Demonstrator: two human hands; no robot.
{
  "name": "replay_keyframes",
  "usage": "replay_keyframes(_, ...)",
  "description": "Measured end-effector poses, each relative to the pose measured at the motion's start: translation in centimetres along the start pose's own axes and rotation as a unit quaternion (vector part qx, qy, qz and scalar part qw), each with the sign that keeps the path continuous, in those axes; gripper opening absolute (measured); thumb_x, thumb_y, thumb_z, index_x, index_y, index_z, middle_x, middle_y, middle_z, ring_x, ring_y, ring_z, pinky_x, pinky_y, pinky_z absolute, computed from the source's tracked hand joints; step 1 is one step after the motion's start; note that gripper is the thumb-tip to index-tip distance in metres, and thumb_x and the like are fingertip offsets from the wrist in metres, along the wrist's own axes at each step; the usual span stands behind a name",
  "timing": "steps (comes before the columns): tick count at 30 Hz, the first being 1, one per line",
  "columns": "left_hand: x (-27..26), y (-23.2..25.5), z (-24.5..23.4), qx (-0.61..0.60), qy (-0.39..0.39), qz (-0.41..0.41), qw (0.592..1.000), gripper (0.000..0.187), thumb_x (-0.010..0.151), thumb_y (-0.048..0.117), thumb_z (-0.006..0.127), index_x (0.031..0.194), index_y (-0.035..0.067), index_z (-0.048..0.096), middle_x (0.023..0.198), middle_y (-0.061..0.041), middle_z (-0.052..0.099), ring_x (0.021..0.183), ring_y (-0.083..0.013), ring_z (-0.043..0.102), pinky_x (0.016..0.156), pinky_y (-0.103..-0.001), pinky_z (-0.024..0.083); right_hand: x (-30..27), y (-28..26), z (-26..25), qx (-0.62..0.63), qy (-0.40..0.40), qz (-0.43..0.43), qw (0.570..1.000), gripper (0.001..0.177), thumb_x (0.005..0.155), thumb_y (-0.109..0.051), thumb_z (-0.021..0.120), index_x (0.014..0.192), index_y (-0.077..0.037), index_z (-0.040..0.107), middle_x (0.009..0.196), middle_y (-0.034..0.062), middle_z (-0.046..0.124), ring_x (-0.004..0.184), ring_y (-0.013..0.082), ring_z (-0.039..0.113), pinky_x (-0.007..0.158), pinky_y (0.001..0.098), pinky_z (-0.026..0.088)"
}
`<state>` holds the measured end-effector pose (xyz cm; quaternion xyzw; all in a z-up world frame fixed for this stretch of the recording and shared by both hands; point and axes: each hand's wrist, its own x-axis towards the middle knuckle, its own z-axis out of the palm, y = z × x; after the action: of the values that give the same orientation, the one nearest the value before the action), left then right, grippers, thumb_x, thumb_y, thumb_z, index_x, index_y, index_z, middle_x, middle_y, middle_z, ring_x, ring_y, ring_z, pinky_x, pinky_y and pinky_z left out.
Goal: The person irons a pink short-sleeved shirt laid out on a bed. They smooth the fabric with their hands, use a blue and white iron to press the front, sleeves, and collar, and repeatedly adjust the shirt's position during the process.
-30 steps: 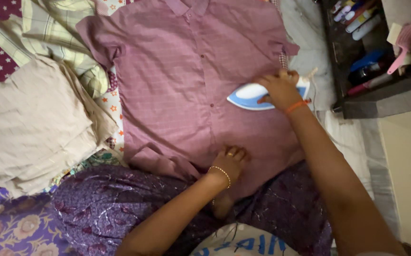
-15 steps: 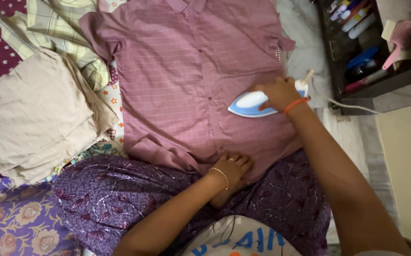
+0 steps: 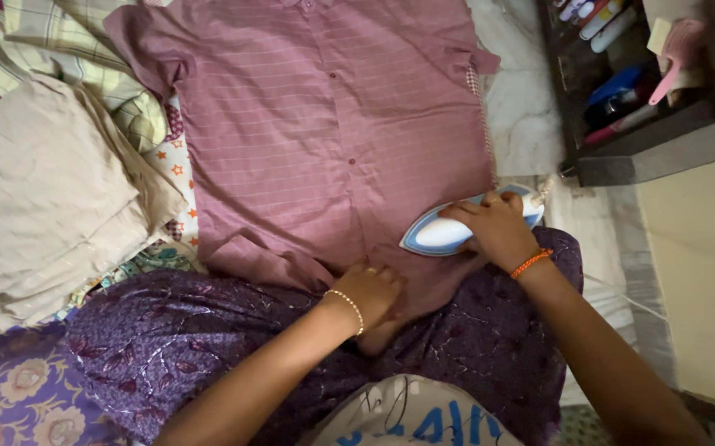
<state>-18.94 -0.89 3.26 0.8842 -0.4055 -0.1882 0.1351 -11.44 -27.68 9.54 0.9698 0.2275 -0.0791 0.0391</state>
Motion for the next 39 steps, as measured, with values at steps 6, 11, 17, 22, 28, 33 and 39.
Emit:
replay_keyframes(6,0.6,-0.9,2.0,0.039,0.015,-0.023,0.999,0.054,0.086,0.031,0.071,0.135,0.012,0.06,0.141,-0.013,0.057,0.135,-0.0335,0.05,0.109,-0.053,0.04,3.3,0.8,0.9,-0.072,0.076,-0.024,0.994,0.073,0.062,-0.045,0.084,0.132,-0.04,0.065,0.127,-0.013,0.069,0.107,0.0242,0.059,0.096,0.0528,0.039)
replay_keyframes(11,2.2,-2.6,5.2,0.109,0.126,-0.033,0.985,0.06,0.088,0.036,0.071,0.14,0.011,0.055,0.149,-0.013,0.051,0.144,-0.0333,0.042,0.116,-0.054,0.032,9.7,2.3,1.0,-0.068,0.072,-0.008,0.995,0.074,0.064,-0.046,0.087,0.134,-0.042,0.065,0.119,-0.0108,0.07,0.11,0.024,0.058,0.099,0.0545,0.038)
replay_keyframes(17,2.8,-4.0,4.6,0.045,0.091,-0.068,0.992,0.079,0.083,0.049,0.069,0.145,0.004,0.049,0.154,-0.015,0.041,0.144,-0.033,0.036,0.115,-0.058,0.029,16.5,3.2,1.0,-0.04,0.122,0.006,0.992,0.078,0.055,-0.045,0.09,0.129,-0.036,0.068,0.12,-0.0065,0.073,0.114,0.0265,0.056,0.093,0.0545,0.034)
replay_keyframes(22,3.6,-4.5,5.4,0.049,0.058,-0.087,0.993,0.07,0.084,0.044,0.071,0.143,0.012,0.052,0.158,-0.011,0.037,0.146,-0.0332,0.033,0.113,-0.06,0.03,18.7,3.6,0.9,-0.042,0.074,0.037,0.996,0.074,0.056,-0.047,0.093,0.126,-0.037,0.07,0.117,-0.0028,0.073,0.121,0.0281,0.054,0.095,0.0537,0.032)
replay_keyframes(28,3.1,-4.3,3.7,0.007,0.005,-0.074,0.997,0.066,0.084,0.04,0.07,0.14,0.011,0.053,0.155,-0.014,0.038,0.144,-0.0374,0.033,0.114,-0.061,0.031,17.8,3.0,0.8,-0.01,0.035,0.026,0.999,0.075,0.055,-0.044,0.094,0.126,-0.037,0.07,0.12,-0.0032,0.073,0.119,0.0318,0.053,0.097,0.0599,0.03)
replay_keyframes(33,2.1,-5.1,2.6,0.019,-0.002,-0.08,0.997,0.038,0.101,0.021,0.054,0.136,0.01,0.062,0.149,-0.015,0.053,0.145,-0.0387,0.046,0.111,-0.053,0.044,13.7,-0.1,1.0,-0.011,0.005,0.014,1.0,0.074,0.056,-0.045,0.093,0.126,-0.04,0.07,0.12,-0.0037,0.073,0.119,0.0276,0.057,0.097,0.0573,0.036)
replay_keyframes(39,1.0,-6.2,1.0,-0.02,-0.016,-0.16,0.987,0.042,0.093,0.025,0.056,0.133,0.01,0.06,0.147,-0.014,0.05,0.132,-0.0371,0.05,0.107,-0.056,0.038,7.1,-4.4,0.6,0.003,0.039,-0.012,0.999,0.072,0.06,-0.041,0.089,0.129,-0.04,0.069,0.116,-0.0051,0.073,0.112,0.0246,0.06,0.098,0.0541,0.036)
